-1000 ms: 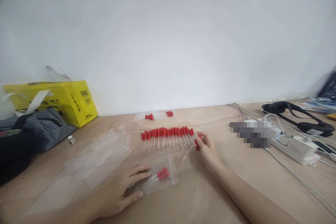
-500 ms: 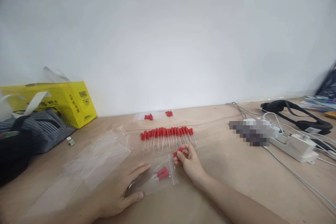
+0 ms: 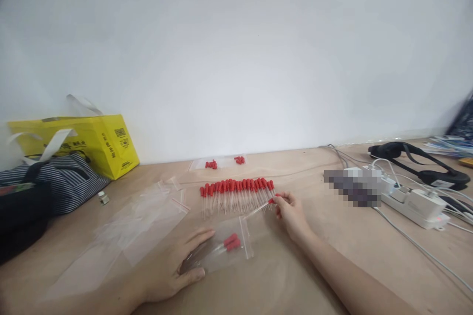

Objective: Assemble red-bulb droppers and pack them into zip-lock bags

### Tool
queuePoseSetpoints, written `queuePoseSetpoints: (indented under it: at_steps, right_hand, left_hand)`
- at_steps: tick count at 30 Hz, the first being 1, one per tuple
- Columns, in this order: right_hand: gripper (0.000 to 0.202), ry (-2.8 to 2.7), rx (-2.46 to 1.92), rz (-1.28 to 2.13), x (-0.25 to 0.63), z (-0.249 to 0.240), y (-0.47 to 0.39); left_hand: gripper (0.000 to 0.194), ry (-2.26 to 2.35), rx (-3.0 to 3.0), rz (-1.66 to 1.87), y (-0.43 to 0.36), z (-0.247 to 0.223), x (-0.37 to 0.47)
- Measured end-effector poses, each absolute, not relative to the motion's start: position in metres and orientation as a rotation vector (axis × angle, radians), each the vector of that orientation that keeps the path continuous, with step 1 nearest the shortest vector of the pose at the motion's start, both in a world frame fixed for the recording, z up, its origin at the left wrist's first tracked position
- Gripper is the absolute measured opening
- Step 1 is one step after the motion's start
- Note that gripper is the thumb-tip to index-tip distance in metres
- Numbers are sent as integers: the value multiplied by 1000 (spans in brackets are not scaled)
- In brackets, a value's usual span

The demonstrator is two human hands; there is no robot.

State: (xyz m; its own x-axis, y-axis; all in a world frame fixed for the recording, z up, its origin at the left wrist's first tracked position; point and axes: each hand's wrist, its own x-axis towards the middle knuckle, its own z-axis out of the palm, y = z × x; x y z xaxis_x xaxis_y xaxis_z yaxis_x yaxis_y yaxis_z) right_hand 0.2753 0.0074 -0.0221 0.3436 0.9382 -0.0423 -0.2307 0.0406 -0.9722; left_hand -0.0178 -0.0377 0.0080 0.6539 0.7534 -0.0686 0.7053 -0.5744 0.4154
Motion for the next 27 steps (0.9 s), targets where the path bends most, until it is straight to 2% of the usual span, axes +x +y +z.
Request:
queuePoseSetpoints:
  at_steps: [4, 10, 18, 27]
  right_hand:
    - [21, -724, -1246, 996, 295, -28, 12]
    - [20, -786, -1242, 1039, 276, -27, 4]
    - [28, -879, -1190, 1231, 240, -28, -7]
    - [25, -1189, -1256, 1452, 217, -25, -7]
  left_hand:
    - [58, 1135, 2469, 172, -37, 8, -17]
    - [60, 1155, 2448, 205, -38, 7, -17]
    - [62, 1195, 2391, 180, -42, 16, -11]
    - [62, 1178, 2418, 198, -40, 12, -13]
